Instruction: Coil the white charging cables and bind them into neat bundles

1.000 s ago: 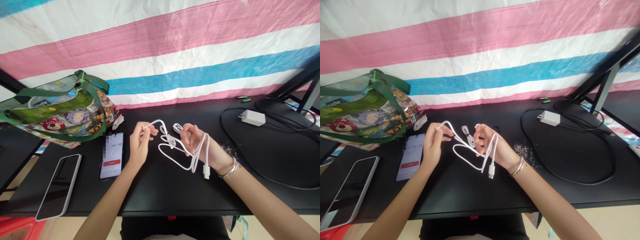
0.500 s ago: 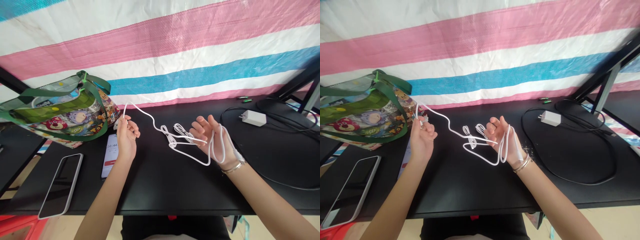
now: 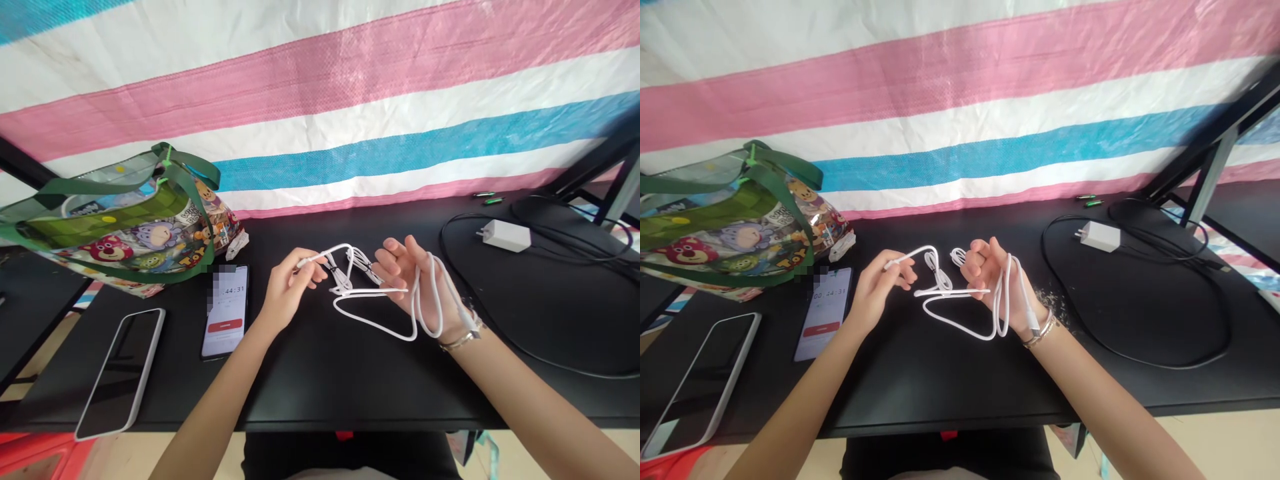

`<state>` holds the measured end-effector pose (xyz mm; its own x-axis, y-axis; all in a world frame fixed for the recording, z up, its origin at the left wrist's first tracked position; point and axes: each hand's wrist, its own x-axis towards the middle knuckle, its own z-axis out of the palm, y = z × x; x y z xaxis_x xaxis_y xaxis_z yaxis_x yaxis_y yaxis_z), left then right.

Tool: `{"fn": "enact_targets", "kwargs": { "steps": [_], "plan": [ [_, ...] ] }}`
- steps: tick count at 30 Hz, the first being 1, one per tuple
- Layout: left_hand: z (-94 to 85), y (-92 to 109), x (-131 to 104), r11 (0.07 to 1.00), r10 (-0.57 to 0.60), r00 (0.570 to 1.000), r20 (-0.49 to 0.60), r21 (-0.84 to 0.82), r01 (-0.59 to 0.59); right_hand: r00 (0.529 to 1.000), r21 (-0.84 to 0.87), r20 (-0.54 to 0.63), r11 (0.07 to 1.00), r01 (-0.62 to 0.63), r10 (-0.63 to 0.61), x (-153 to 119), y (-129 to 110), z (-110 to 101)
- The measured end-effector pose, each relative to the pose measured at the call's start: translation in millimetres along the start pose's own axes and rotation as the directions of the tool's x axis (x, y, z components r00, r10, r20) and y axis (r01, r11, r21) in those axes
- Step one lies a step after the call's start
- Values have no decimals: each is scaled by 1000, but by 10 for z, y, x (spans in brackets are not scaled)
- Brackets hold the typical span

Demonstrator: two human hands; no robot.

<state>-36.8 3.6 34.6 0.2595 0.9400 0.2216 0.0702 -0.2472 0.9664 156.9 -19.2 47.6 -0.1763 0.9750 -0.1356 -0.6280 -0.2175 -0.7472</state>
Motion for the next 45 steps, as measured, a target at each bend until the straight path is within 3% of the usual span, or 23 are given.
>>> {"fn": "enact_targets", "kwargs": {
  "steps": [7,11,20,26,29,34,39,45],
  "plan": [
    [58,65,-56,990,27,981,192,131,-53,999,-55,-21,997,48,-49,-6,-7,-11],
    [55,59,-63,989,48,967,251,126,-82,999,6,-11,999,51,-51,6,4,-34],
    [71,67,-61,991,66,962,265,98,-95,996,79,-29,993,88,-86,68,32,-149],
    [63,57,-52,989,84,988,129,111,-99,990,-140,-17,980,139,-143,93,112,-125],
    [66,46,-54,993,59,993,103,99,-69,982,-344,54,920,190,-183,44,155,-71],
    [100,38,-69,989,63,991,119,128,-78,955,-674,237,677,295,-180,-29,185,-18],
    [125,29,-79,981,104,986,130,152,-123,914,-741,374,541,398,-160,-18,259,-45],
    [143,-8,-86,988,88,988,123,120,-102,915,-734,315,547,403,-253,-33,295,-57]
  ]
}}
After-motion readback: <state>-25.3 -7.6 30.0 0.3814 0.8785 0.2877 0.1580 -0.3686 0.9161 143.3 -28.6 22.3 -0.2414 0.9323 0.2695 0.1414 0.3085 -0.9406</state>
